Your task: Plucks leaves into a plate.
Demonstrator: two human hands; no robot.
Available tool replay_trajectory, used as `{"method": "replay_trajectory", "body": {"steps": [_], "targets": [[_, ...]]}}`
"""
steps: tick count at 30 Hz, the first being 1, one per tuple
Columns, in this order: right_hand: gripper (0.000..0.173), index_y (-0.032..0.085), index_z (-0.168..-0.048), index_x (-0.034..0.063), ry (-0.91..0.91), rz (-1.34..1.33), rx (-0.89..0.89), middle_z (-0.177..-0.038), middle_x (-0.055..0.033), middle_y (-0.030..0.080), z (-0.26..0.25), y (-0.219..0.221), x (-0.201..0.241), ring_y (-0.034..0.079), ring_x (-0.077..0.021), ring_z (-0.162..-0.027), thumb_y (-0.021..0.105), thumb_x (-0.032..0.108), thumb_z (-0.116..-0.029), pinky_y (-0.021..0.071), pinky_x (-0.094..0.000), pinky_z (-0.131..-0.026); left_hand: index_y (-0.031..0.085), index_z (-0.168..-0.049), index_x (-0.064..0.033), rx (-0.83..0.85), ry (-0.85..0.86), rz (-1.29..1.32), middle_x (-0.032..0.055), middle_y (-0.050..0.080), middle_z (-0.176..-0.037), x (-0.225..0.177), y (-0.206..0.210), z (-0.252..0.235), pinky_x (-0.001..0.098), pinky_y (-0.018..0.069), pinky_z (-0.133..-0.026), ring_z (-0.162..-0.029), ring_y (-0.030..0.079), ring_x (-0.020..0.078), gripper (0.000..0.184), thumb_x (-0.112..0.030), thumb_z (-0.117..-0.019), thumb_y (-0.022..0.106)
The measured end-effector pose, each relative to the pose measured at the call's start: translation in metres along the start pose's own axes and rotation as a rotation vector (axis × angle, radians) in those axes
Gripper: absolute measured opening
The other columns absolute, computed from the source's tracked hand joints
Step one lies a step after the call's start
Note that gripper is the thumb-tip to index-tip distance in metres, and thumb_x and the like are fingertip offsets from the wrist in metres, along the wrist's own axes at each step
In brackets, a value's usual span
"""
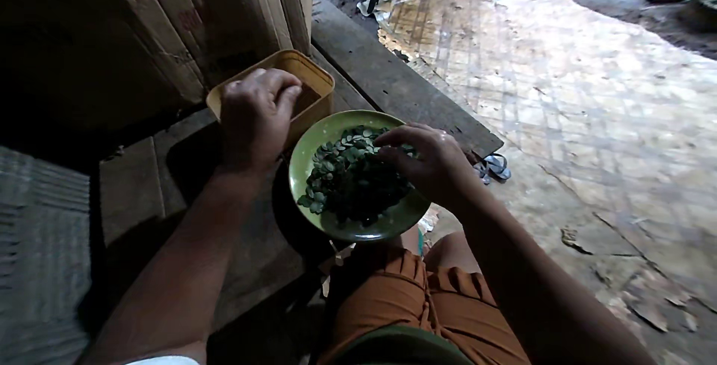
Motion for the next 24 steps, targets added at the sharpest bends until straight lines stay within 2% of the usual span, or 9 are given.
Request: {"method": "replay_trajectory", "body": {"steps": [3,5,9,12,14,16,19,21,24], "targets": [[0.022,0.076,-0.117,0.0162,-0.012,0.072,0.030,-0.117,-0.0032,0.072,0.002,0.001,0.004,0.064,-0.0237,-0.113,0.065,0.020,-0.0979,0.0421,-0.0563,-0.101,0.073,-0.122,-0.0070,0.086,-0.057,-0.125,0.0170,0.067,-0.129,0.018,0.003,-0.001,0.0581,0.0381,-0.109,-0.128,0.057,0.0381,0.028,-0.016,-0.1052,0.052],[0.023,0.075,-0.118,0.0169,-0.015,0.079,0.022,-0.121,-0.0019,0.071,0.003,0.001,0.004,0.062,-0.0234,-0.117,0.066,0.021,-0.0972,0.0412,-0.0565,-0.103,0.074,-0.120,-0.0076,0.136,-0.021,-0.107,0.0181,0.062,-0.137,0.010,0.009,0.001,0.0580,0.0370,-0.111,-0.136,0.049,0.0404,0.028,-0.016,-0.1042,0.052],[0.025,0.075,-0.119,0.0168,0.010,0.099,0.018,-0.123,-0.0033,0.070,0.008,0.000,0.000,0.061,-0.0263,-0.120,0.068,0.021,-0.0960,0.0405,-0.0595,-0.103,0.077,-0.105,-0.0078,0.312,0.103,0.017,0.0151,0.066,-0.131,-0.032,0.039,0.017,0.0616,0.0390,-0.108,-0.131,0.054,0.0384,0.030,-0.031,-0.1022,0.059],[0.026,0.075,-0.120,0.0168,0.026,0.110,0.006,-0.122,-0.0028,0.070,0.012,-0.002,-0.005,0.061,-0.0257,-0.120,0.067,0.021,-0.0957,0.0405,-0.0590,-0.104,0.077,-0.109,-0.0111,0.480,0.142,-0.008,0.0125,0.066,-0.130,-0.048,0.068,0.036,0.0623,0.0376,-0.109,-0.132,0.053,0.0367,0.040,-0.047,-0.0975,0.064],[0.025,0.075,-0.118,0.0154,0.044,0.101,-0.011,-0.122,-0.0039,0.071,0.014,-0.004,-0.008,0.062,-0.0259,-0.120,0.067,0.020,-0.0957,0.0398,-0.0590,-0.106,0.077,-0.103,-0.0108,0.530,0.140,0.017,0.0098,0.068,-0.126,-0.050,0.077,0.042,0.0612,0.0388,-0.107,-0.128,0.056,0.0342,0.031,-0.040,-0.0954,0.070],[0.023,0.076,-0.117,0.0144,0.064,0.086,-0.042,-0.119,-0.0051,0.071,0.015,-0.009,-0.009,0.063,-0.0264,-0.118,0.067,0.019,-0.0960,0.0404,-0.0598,-0.105,0.077,-0.096,-0.0109,0.492,0.144,0.102,0.0074,0.070,-0.119,-0.050,0.074,0.039,0.0598,0.0423,-0.101,-0.121,0.060,0.0315,0.019,-0.029,-0.0953,0.070],[0.020,0.076,-0.114,0.0131,0.077,0.019,-0.100,-0.112,-0.0059,0.072,0.016,-0.017,-0.009,0.066,-0.0241,-0.110,0.068,0.016,-0.0955,0.0424,-0.0588,-0.103,0.077,-0.096,-0.0104,0.425,0.090,0.260,0.0053,0.071,-0.117,-0.049,0.058,0.030,0.0529,0.0436,-0.102,-0.118,0.060,0.0262,0.018,-0.026,-0.0970,0.067],[0.019,0.075,-0.113,0.0109,0.076,-0.058,-0.128,-0.110,-0.0061,0.072,0.016,-0.022,-0.008,0.066,-0.0214,-0.107,0.067,0.015,-0.0962,0.0458,-0.0547,-0.101,0.076,-0.097,-0.0111,0.398,0.021,0.356,0.0031,0.070,-0.117,-0.049,0.050,0.026,0.0427,0.0461,-0.101,-0.117,0.060,0.0191,0.017,-0.026,-0.0970,0.068],[0.019,0.073,-0.113,0.0094,0.103,-0.197,-0.152,-0.108,-0.0016,0.072,0.015,-0.025,-0.011,0.068,-0.0075,-0.099,0.063,0.018,-0.0994,0.0567,-0.0311,-0.090,0.074,-0.099,-0.0144,0.415,-0.051,0.462,-0.0017,0.069,-0.118,-0.048,0.047,0.026,0.0350,0.0485,-0.101,-0.118,0.059,0.0093,0.014,-0.027,-0.0967,0.069]]}}
Point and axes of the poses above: each hand's wrist, its own z-axis away from the middle knuckle, its own y-axis out of the palm, x = y × z, the point moved 10 cm from there along -z, towards the middle knuckle
